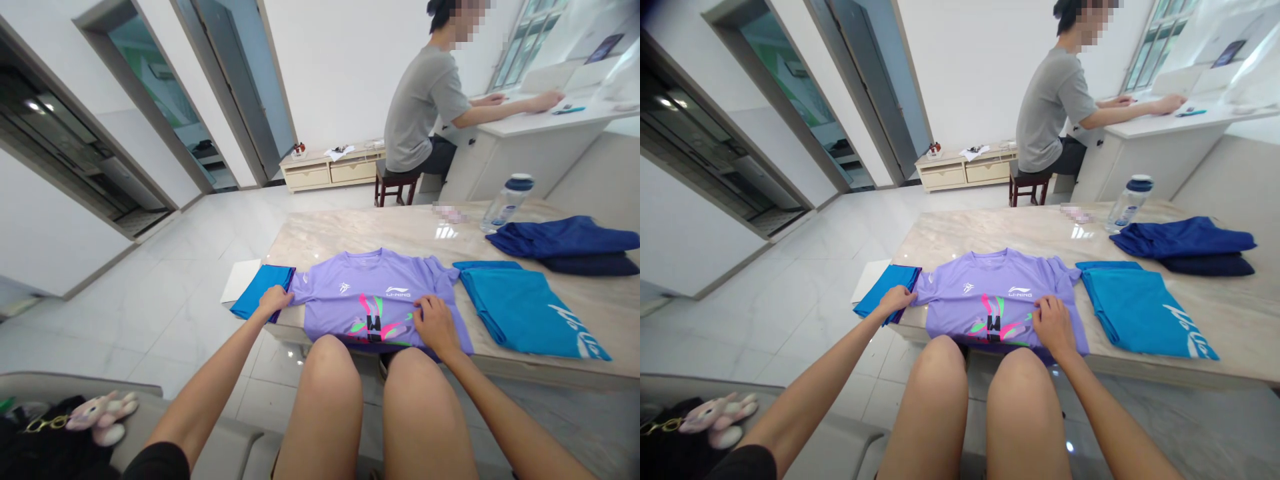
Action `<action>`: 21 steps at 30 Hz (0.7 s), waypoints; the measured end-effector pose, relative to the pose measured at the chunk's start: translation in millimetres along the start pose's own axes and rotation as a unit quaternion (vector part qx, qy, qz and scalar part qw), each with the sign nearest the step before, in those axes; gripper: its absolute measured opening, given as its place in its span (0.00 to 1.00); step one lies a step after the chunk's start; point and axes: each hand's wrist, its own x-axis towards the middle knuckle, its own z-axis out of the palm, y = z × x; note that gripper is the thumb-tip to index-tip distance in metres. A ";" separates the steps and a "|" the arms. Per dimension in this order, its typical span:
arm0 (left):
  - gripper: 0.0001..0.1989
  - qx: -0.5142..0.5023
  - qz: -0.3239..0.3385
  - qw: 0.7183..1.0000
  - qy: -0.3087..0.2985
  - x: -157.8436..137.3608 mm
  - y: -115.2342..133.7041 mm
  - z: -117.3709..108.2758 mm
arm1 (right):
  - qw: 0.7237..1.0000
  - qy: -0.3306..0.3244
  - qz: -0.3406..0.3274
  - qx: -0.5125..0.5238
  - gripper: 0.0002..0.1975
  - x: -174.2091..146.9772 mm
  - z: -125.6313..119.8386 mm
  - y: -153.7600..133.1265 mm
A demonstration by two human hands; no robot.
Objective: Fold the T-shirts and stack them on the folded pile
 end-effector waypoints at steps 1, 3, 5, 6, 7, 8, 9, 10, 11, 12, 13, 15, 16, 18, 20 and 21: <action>0.19 0.001 -0.001 1.000 0.012 6.7 5.4 -1.8 | 1.000 0.000 0.000 0.002 0.08 -0.2 -0.2 -0.2; 0.21 0.003 0.001 0.999 0.036 20.5 19.0 -3.4 | 1.000 0.002 0.003 0.004 0.08 -0.5 -0.8 -1.0; 0.22 0.004 0.007 0.999 0.051 33.4 33.8 -2.2 | 1.000 -0.001 0.006 0.003 0.07 -0.2 -2.0 -2.4; 0.22 0.003 0.011 0.998 0.056 39.1 40.5 -0.9 | 1.000 -0.003 0.008 0.003 0.07 0.1 -3.0 -3.4; 0.23 0.002 0.013 0.998 0.059 44.3 46.4 0.6 | 1.000 -0.007 0.010 0.004 0.07 0.4 -4.2 -4.6; 0.25 0.000 0.011 0.998 0.059 49.0 51.2 2.1 | 1.000 -0.011 0.013 0.005 0.07 0.6 -5.6 -5.9; 0.26 -0.003 0.007 0.998 0.057 53.3 54.9 3.3 | 1.000 -0.016 0.017 0.004 0.07 0.7 -7.2 -7.4; 0.26 -0.007 0.000 0.999 0.052 57.3 57.4 4.2 | 1.000 -0.021 0.021 0.001 0.07 0.3 -9.0 -8.9; 0.26 -0.013 -0.007 0.999 0.045 61.0 58.7 4.6 | 0.999 -0.026 0.025 -0.006 0.07 -0.6 -10.8 -10.4; 0.24 -0.020 -0.013 0.999 0.038 64.6 58.9 4.6 | 0.999 -0.031 0.028 -0.015 0.08 -2.2 -12.7 -11.9; 0.21 -0.031 -0.016 0.999 0.030 67.9 58.2 4.2 | 0.999 -0.037 0.031 -0.025 0.08 -4.5 -14.6 -13.4; 0.12 -0.061 -0.013 0.998 0.017 73.9 54.5 2.9 | 0.997 -0.047 0.034 -0.044 0.09 -11.4 -18.1 -16.0; 0.08 -0.082 -0.009 0.997 0.013 76.2 51.9 2.3 | 0.997 -0.050 0.034 -0.052 0.10 -15.7 -19.5 -17.0; 0.04 -0.136 0.001 0.991 0.006 79.1 46.0 2.1 | 0.996 -0.053 0.032 -0.066 0.12 -24.6 -21.9 -18.5; 0.03 -0.203 0.004 0.979 0.000 78.7 40.4 4.4 | 0.995 -0.054 0.030 -0.076 0.13 -31.9 -23.5 -19.3; 0.04 -0.240 0.001 0.971 -0.006 77.1 38.2 6.5 | 0.995 -0.055 0.031 -0.078 0.13 -34.3 -24.1 -19.6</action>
